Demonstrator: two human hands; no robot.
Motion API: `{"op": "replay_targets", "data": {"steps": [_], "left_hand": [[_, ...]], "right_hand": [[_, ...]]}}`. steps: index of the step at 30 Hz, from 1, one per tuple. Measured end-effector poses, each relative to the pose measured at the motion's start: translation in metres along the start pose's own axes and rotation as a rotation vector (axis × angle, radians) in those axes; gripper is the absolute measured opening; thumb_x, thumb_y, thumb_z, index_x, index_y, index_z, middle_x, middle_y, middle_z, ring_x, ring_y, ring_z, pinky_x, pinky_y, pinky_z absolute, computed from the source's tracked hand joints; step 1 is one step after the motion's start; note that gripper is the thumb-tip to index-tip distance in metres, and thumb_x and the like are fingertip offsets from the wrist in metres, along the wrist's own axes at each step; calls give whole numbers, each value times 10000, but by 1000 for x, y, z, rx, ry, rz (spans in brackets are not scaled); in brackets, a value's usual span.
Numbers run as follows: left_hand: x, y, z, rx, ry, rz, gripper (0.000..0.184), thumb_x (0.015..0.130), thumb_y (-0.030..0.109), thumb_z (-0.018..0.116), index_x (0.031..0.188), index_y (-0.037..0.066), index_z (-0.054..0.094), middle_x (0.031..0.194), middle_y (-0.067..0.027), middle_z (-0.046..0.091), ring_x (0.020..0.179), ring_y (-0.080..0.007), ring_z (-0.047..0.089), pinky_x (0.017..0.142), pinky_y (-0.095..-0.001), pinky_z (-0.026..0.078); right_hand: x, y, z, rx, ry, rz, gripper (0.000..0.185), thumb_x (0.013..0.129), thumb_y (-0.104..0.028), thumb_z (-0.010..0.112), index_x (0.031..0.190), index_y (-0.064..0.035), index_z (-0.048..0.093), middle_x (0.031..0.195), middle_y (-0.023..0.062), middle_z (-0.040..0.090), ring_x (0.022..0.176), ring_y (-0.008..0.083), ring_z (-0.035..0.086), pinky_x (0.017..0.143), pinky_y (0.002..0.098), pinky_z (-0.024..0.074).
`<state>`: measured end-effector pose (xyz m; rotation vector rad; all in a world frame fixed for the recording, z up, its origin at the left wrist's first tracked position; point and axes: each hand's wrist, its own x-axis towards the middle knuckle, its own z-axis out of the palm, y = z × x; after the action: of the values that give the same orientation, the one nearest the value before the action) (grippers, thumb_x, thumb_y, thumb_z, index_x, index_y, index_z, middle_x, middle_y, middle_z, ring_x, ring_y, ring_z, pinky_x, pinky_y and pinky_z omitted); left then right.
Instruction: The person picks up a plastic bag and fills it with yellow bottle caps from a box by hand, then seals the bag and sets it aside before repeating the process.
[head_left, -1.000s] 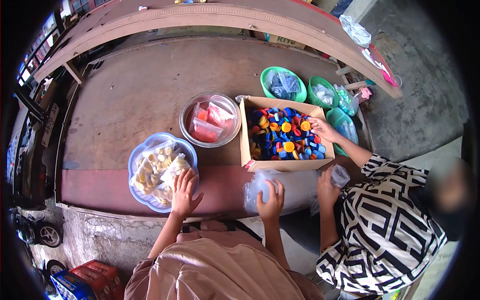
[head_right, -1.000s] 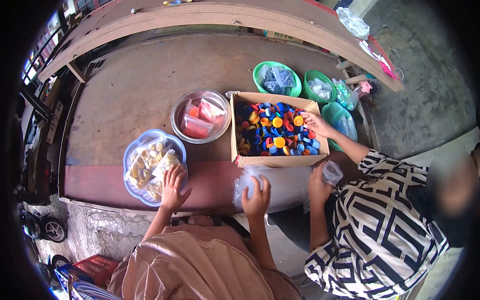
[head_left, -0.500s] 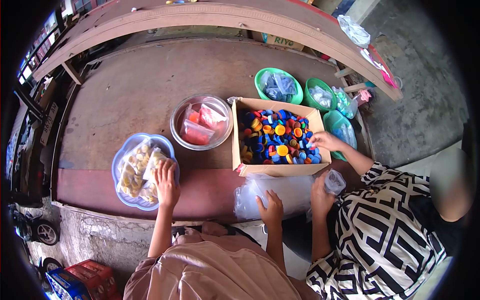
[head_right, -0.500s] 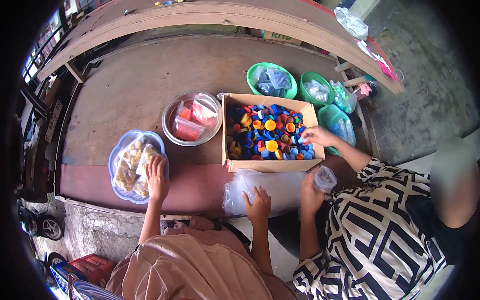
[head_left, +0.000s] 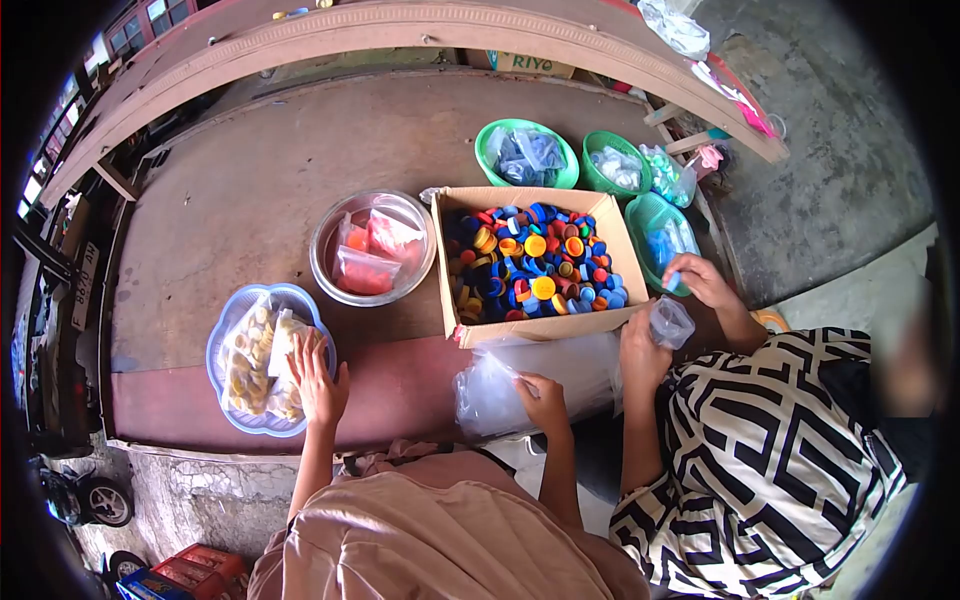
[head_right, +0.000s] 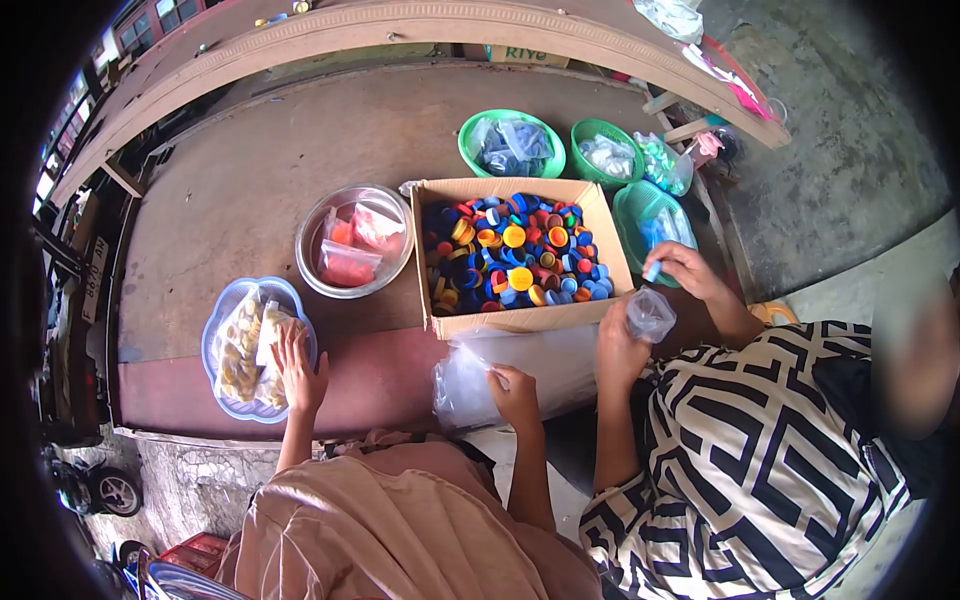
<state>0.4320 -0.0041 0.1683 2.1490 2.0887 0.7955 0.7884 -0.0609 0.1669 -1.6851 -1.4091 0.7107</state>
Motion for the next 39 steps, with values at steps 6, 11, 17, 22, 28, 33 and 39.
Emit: {"op": "replay_targets", "data": {"steps": [6, 11, 17, 22, 28, 33, 39], "left_hand": [[-1, -2, -1, -3, -12, 33, 558, 718, 130, 626, 1230, 62, 415, 1372, -121, 351, 1334, -320, 212, 1072, -530, 111], [-3, -1, -3, -2, 6, 23, 562, 715, 128, 627, 1232, 69, 415, 1364, -116, 356, 1333, -315, 215, 1075, -526, 108], [-6, -3, 0, -10, 36, 32, 572, 713, 125, 628, 1239, 71, 410, 1335, -112, 378, 1329, -310, 221, 1077, -522, 109], [-7, -3, -2, -35, 34, 14, 572, 705, 103, 629, 1234, 69, 412, 1301, -110, 406, 1312, -315, 251, 1078, -521, 112], [-5, -2, -2, -66, 36, 40, 554, 706, 105, 628, 1219, 68, 421, 1283, -109, 421, 1318, -315, 241, 1082, -525, 99], [-9, 1, -8, -118, 133, 103, 504, 728, 117, 619, 1193, 59, 435, 1238, -126, 446, 1195, -312, 381, 1027, -477, 223], [-22, 73, -30, -1306, -572, -68, 610, 777, 250, 653, 1246, 7, 347, 1166, -167, 481, 1089, -247, 461, 909, -407, 371]], "right_hand": [[-12, -31, -6, -54, 48, 73, 174, 651, -77, 763, 712, 13, 627, 842, 124, 658, 794, 211, 639, 698, 285, 491], [-7, -28, -7, 38, -10, 32, 260, 627, -88, 774, 828, -14, 628, 881, 109, 640, 792, 184, 625, 675, 282, 487], [50, -31, 11, -436, 190, -173, 119, 735, -80, 658, 837, -30, 622, 868, 115, 589, 775, 276, 594, 650, 358, 486], [51, -27, 23, -366, 245, -147, 94, 750, -33, 618, 844, -27, 622, 871, 124, 578, 783, 290, 593, 665, 366, 487], [26, -43, 28, -241, 554, -375, 156, 759, 33, 606, 903, -23, 626, 879, 111, 569, 820, 262, 606, 707, 344, 499], [17, -52, 32, -171, 622, -350, 165, 754, 44, 591, 908, -7, 622, 931, 122, 574, 850, 261, 608, 736, 335, 501], [6, -98, 72, -44, 272, -474, 210, 705, 55, 595, 886, -45, 634, 903, 104, 595, 813, 263, 615, 705, 333, 506]]}}
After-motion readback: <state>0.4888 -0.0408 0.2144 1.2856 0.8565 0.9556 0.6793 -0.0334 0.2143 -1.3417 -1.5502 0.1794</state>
